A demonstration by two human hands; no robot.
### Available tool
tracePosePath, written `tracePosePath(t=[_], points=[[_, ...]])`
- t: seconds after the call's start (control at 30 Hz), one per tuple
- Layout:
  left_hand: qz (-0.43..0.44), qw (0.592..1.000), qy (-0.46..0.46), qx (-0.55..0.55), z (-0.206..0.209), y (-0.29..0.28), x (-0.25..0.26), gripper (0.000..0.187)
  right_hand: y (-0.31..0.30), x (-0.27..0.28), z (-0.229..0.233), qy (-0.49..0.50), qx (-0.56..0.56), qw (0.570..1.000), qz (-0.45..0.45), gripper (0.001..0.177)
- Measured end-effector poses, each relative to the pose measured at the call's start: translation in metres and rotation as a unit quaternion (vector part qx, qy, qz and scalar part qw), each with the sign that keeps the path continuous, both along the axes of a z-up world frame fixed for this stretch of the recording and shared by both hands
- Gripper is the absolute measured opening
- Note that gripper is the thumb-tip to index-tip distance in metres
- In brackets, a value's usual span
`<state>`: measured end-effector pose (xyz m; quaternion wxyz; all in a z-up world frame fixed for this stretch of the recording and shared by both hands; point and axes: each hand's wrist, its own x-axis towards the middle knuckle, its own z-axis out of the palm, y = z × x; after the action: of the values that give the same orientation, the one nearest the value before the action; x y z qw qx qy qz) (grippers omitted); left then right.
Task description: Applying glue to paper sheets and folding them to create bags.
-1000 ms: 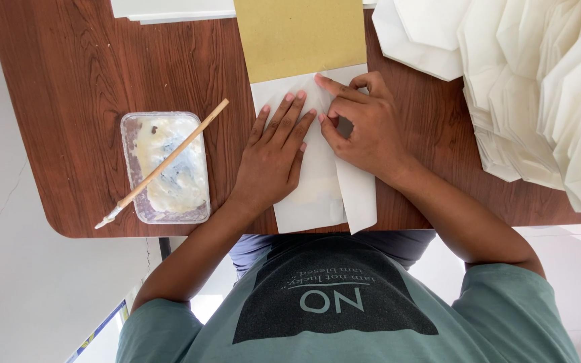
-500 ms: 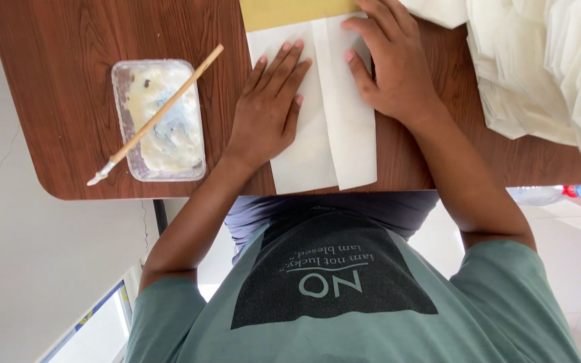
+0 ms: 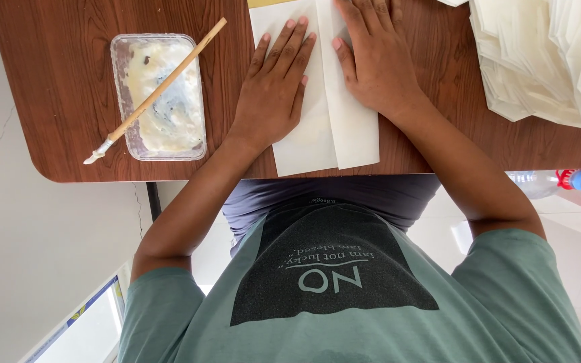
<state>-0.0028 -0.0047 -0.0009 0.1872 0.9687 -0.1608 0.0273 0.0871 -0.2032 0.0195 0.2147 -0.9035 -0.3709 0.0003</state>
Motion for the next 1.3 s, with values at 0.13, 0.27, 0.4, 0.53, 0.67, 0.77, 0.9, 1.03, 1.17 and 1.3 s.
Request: tracePosePath(t=[0.13, 0.27, 0.4, 0.53, 0.67, 0.77, 0.9, 1.03, 1.17, 1.3], points=[[0.001, 1.000, -0.007, 0.013, 0.001, 0.000, 0.000, 0.051, -0.002, -0.002, 0.002, 0.000, -0.034, 0.999, 0.016, 0.052], [0.003, 1.000, 0.006, 0.017, 0.002, 0.000, 0.000, 0.051, -0.003, -0.016, 0.011, 0.090, -0.140, 0.985, 0.047, 0.066], [-0.003, 1.000, 0.014, 0.012, 0.002, 0.001, 0.001, 0.052, -0.017, -0.046, 0.009, 0.098, -0.177, 0.975, 0.088, 0.072], [-0.015, 1.000, 0.009, -0.005, -0.004, 0.003, 0.002, 0.050, -0.042, -0.091, 0.003, 0.065, -0.130, 0.981, 0.131, 0.074], [-0.017, 1.000, 0.007, -0.003, -0.002, 0.004, 0.004, 0.048, -0.067, -0.132, -0.004, 0.060, -0.163, 0.973, 0.149, 0.078], [-0.017, 1.000, 0.001, -0.004, 0.000, 0.003, 0.003, 0.048, -0.079, -0.154, -0.001, 0.009, -0.147, 0.977, 0.156, 0.074], [-0.023, 1.000, 0.013, 0.000, 0.003, 0.003, 0.003, 0.049, -0.084, -0.153, 0.005, -0.011, -0.049, 0.987, 0.156, 0.057], [-0.023, 1.000, 0.010, -0.003, 0.001, 0.003, 0.003, 0.050, -0.069, -0.119, 0.004, -0.014, -0.062, 0.991, 0.117, 0.061], [-0.021, 1.000, 0.016, -0.008, -0.002, 0.003, 0.001, 0.050, -0.036, -0.073, 0.008, 0.035, -0.124, 0.985, 0.111, 0.080], [-0.024, 1.000, 0.017, -0.002, -0.004, 0.004, 0.002, 0.050, -0.001, -0.022, 0.012, 0.014, -0.190, 0.976, 0.109, 0.079]])
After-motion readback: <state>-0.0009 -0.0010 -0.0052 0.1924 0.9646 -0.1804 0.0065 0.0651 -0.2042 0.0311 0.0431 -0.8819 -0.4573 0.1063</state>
